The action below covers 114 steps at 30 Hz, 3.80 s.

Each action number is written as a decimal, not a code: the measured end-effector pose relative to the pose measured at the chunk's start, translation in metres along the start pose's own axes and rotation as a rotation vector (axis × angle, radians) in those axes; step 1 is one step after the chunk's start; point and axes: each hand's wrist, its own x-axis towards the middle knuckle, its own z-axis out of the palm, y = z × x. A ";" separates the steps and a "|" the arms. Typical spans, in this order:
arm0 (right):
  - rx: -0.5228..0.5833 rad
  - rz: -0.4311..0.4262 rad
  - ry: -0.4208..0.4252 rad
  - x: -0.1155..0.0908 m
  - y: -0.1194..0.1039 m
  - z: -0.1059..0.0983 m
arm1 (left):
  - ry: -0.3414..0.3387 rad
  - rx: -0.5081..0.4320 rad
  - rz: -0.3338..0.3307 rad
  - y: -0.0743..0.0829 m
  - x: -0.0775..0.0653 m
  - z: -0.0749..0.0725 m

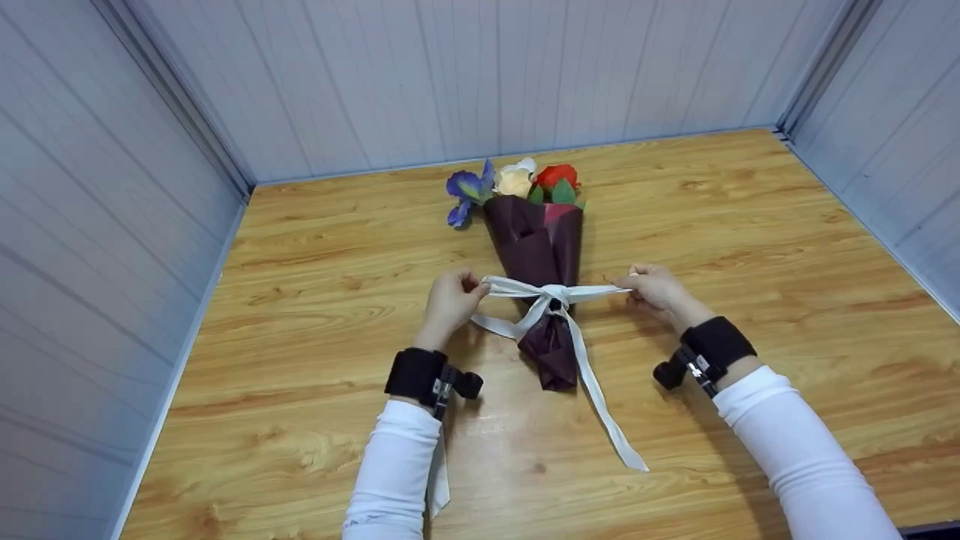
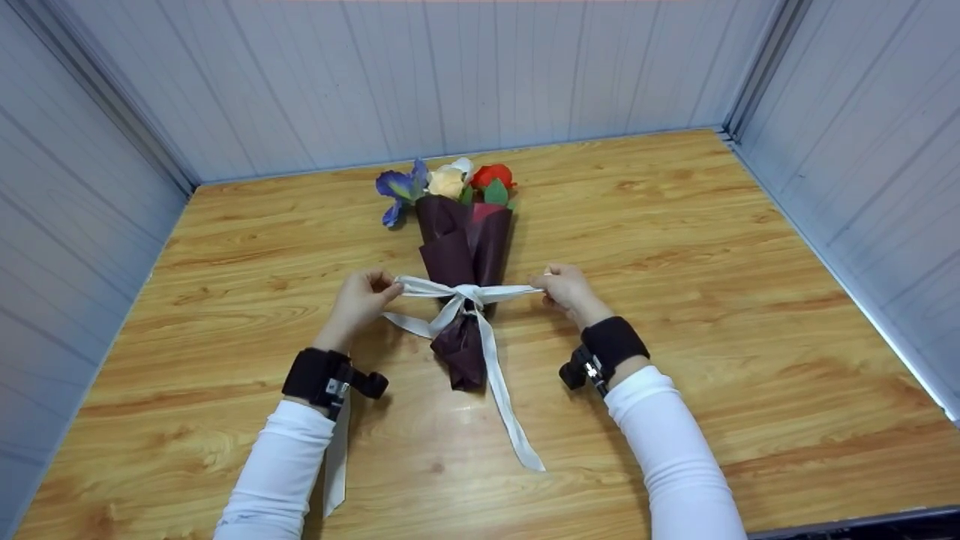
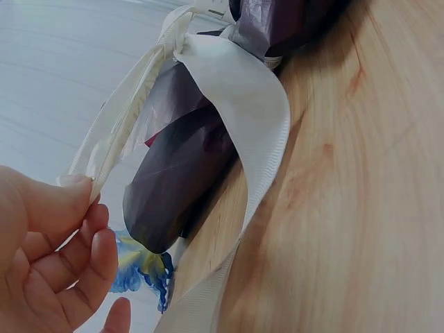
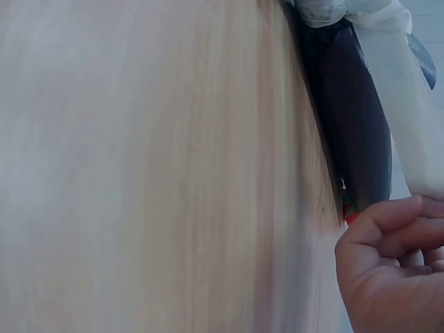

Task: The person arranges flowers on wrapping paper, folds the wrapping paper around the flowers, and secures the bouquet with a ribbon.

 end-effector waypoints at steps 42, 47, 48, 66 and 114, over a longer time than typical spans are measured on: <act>-0.128 0.086 0.086 0.001 0.005 -0.030 | -0.074 -0.036 -0.175 -0.027 -0.009 -0.014; -0.131 0.095 0.110 -0.002 0.006 -0.034 | -0.057 -0.061 -0.220 -0.027 -0.011 -0.013; -0.137 0.094 0.114 -0.002 0.006 -0.035 | -0.053 -0.060 -0.223 -0.027 -0.011 -0.013; -0.246 0.052 0.159 -0.006 0.003 -0.040 | -0.013 -0.101 -0.273 -0.025 -0.023 -0.013; -0.551 0.050 0.205 0.010 0.012 -0.039 | 0.092 0.271 -0.420 -0.023 -0.024 0.007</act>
